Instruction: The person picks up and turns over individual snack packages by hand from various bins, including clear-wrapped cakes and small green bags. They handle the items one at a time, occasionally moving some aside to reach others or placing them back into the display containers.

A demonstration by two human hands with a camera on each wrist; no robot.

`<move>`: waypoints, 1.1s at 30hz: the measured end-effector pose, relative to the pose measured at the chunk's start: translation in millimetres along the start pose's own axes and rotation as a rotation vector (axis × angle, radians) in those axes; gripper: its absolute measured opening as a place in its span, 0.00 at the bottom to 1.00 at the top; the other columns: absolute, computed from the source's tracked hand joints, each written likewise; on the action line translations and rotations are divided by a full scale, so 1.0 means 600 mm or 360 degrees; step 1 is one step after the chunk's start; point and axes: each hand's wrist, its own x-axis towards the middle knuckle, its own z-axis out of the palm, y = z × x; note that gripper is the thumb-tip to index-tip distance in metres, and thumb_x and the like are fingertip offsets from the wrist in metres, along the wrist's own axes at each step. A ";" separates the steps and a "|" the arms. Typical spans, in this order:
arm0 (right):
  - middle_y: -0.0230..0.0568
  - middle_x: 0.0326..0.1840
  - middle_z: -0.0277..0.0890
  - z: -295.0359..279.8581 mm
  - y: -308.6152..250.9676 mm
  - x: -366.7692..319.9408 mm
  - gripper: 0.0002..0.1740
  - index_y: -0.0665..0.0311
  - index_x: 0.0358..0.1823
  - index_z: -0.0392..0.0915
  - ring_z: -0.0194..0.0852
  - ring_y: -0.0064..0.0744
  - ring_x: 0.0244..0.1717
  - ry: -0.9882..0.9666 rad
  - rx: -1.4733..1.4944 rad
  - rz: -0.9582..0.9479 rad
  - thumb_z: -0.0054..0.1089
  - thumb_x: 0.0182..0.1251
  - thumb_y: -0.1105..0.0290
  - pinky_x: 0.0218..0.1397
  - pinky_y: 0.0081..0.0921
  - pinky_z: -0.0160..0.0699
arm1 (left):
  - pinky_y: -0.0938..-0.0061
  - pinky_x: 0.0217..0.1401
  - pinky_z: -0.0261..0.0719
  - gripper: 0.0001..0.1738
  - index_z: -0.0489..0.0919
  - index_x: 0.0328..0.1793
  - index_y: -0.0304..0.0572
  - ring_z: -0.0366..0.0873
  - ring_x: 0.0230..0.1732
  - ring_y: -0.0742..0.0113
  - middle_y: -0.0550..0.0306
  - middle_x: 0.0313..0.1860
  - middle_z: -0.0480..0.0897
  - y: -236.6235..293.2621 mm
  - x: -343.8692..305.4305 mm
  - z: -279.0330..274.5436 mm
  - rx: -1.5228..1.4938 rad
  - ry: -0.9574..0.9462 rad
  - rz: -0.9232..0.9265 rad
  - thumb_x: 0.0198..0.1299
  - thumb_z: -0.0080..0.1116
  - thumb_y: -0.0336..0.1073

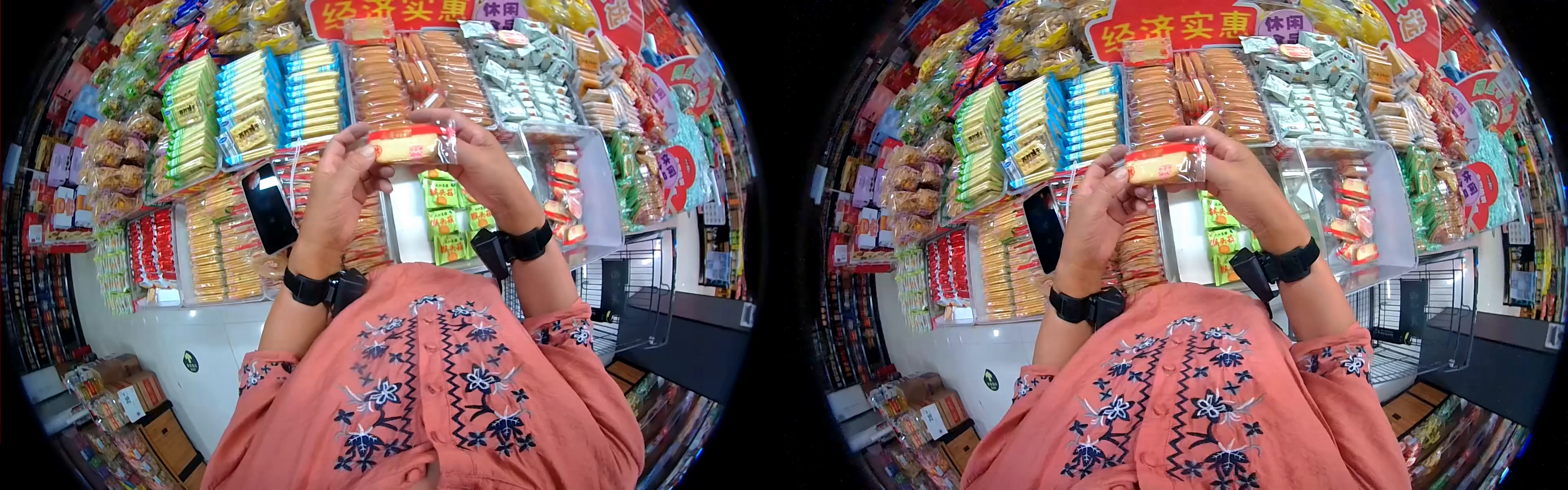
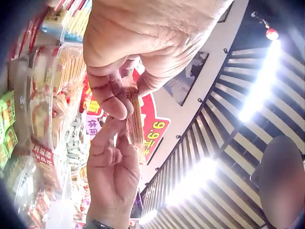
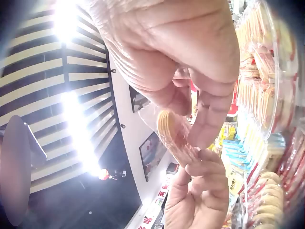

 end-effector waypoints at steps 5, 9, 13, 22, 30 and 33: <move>0.45 0.50 0.80 -0.034 0.019 0.017 0.19 0.73 0.61 0.69 0.85 0.38 0.51 -0.0090 0.0324 0.0014 0.52 0.78 0.66 0.52 0.31 0.87 | 0.73 0.46 0.83 0.23 0.64 0.71 0.36 0.82 0.46 0.67 0.52 0.53 0.79 0.003 0.007 0.000 0.0159 0.0178 0.0227 0.73 0.53 0.30; 0.42 0.47 0.81 -0.020 0.010 0.024 0.18 0.70 0.58 0.70 0.86 0.34 0.48 -0.0034 0.0215 0.0065 0.55 0.78 0.64 0.49 0.28 0.87 | 0.72 0.46 0.84 0.23 0.64 0.71 0.36 0.83 0.47 0.65 0.51 0.54 0.78 -0.003 0.015 -0.002 0.0184 0.0198 0.0210 0.72 0.54 0.29; 0.40 0.45 0.81 -0.033 0.025 0.037 0.15 0.67 0.55 0.72 0.87 0.30 0.43 -0.0016 0.0035 0.0080 0.57 0.77 0.65 0.47 0.24 0.87 | 0.72 0.45 0.85 0.24 0.63 0.71 0.36 0.83 0.46 0.64 0.49 0.54 0.78 -0.009 0.020 0.001 0.0242 0.0208 0.0186 0.72 0.54 0.29; 0.37 0.40 0.81 -0.037 0.031 0.045 0.14 0.67 0.53 0.72 0.86 0.27 0.40 0.0056 0.0012 0.0135 0.58 0.76 0.65 0.44 0.20 0.86 | 0.73 0.45 0.86 0.24 0.63 0.71 0.34 0.84 0.45 0.64 0.49 0.53 0.79 -0.010 0.031 -0.002 0.0278 0.0224 0.0170 0.72 0.54 0.31; 0.33 0.35 0.80 -0.047 0.039 0.050 0.11 0.64 0.49 0.74 0.83 0.22 0.33 0.0080 0.0028 0.0143 0.58 0.76 0.64 0.36 0.17 0.79 | 0.76 0.44 0.83 0.21 0.66 0.69 0.34 0.83 0.43 0.68 0.52 0.50 0.81 -0.014 0.034 -0.007 0.0266 0.0250 0.0118 0.74 0.54 0.34; 0.31 0.33 0.80 -0.052 0.038 0.055 0.11 0.63 0.45 0.77 0.80 0.19 0.31 0.0130 -0.0019 0.0149 0.60 0.75 0.61 0.34 0.16 0.77 | 0.80 0.47 0.79 0.17 0.73 0.63 0.35 0.81 0.43 0.74 0.58 0.46 0.81 -0.016 0.035 -0.020 0.0451 0.0245 0.0044 0.74 0.55 0.37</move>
